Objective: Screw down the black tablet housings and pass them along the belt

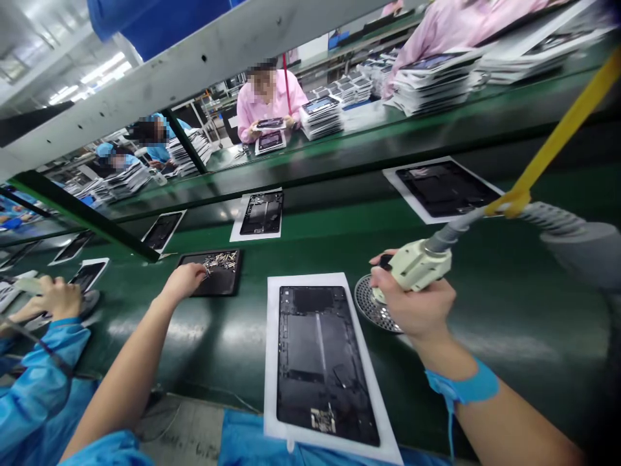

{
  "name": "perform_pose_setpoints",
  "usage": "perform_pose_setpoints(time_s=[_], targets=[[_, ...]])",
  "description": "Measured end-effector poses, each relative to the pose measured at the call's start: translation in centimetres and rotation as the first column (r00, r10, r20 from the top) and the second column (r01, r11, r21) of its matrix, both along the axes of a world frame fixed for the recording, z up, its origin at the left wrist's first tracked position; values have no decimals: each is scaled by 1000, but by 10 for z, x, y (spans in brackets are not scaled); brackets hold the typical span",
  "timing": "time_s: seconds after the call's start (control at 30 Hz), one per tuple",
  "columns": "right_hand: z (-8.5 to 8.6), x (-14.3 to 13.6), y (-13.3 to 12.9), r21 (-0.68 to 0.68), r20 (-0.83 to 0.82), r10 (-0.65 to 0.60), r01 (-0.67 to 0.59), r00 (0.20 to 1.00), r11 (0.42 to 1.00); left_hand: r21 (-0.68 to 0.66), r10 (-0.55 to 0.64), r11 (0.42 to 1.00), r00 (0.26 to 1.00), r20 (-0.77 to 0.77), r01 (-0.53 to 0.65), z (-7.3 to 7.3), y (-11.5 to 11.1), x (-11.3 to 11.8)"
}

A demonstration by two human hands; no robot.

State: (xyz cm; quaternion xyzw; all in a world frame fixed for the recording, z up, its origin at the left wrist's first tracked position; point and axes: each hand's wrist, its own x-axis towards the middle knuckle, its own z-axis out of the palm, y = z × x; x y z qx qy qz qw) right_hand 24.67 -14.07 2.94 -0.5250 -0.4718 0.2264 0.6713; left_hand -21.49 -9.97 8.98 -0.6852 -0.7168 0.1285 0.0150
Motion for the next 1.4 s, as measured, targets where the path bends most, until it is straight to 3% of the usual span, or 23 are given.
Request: perform_pose_setpoints(time_s=[0.1, 0.17, 0.3, 0.5, 0.73, 0.87, 0.97, 1.07, 1.13, 1.23, 1.33, 1.4], targets=[[1, 0, 0, -18, -3, -10, 10, 1000, 1000, -55, -61, 997, 997, -50, 58, -4, 5, -8], [0, 0, 0, -22, -3, -13, 13, 1000, 1000, -82, -40, 996, 997, -62, 35, -7, 7, -7], [0, 0, 0, -32, -7, -11, 10, 1000, 999, -81, 23, 997, 1000, 17, -22, -12, 10, -8], [-1, 0, 0, -13, -10, -2, 2, 1000, 1000, -53, 19, 999, 992, 121, -12, -12, 15, -12], [-5, 1, 1, 11, -7, 16, -16, 1000, 1000, -112, 24, 994, 985, 172, -5, 9, 14, -14], [-2, 1, 0, 10, -5, -5, 5, 1000, 1000, -7, 38, 999, 963, 269, -38, 32, 4, -16], [-1, 0, 0, 6, -7, -11, 11, 1000, 1000, 106, -11, 993, 895, 446, -41, 39, -8, 1], [-2, 0, 1, 18, -12, 0, 0, 1000, 1000, 108, -70, 994, 720, 690, -7, 24, -21, 42], [-3, 0, 1, 19, -13, 7, -7, 1000, 1000, 48, -67, 998, 564, 823, 49, 3, -28, 76], [-1, 1, 1, 6, -25, 8, -8, 1000, 1000, -7, -41, 994, 420, 907, 113, -31, -30, 120], [0, 0, 0, 3, -29, 12, -12, 999, 1000, 12, -60, 992, 378, 924, 128, -54, -26, 143], [1, 0, 0, 12, -22, 18, -18, 1000, 1000, 121, -172, 982, 427, 888, 144, -62, -23, 148]])
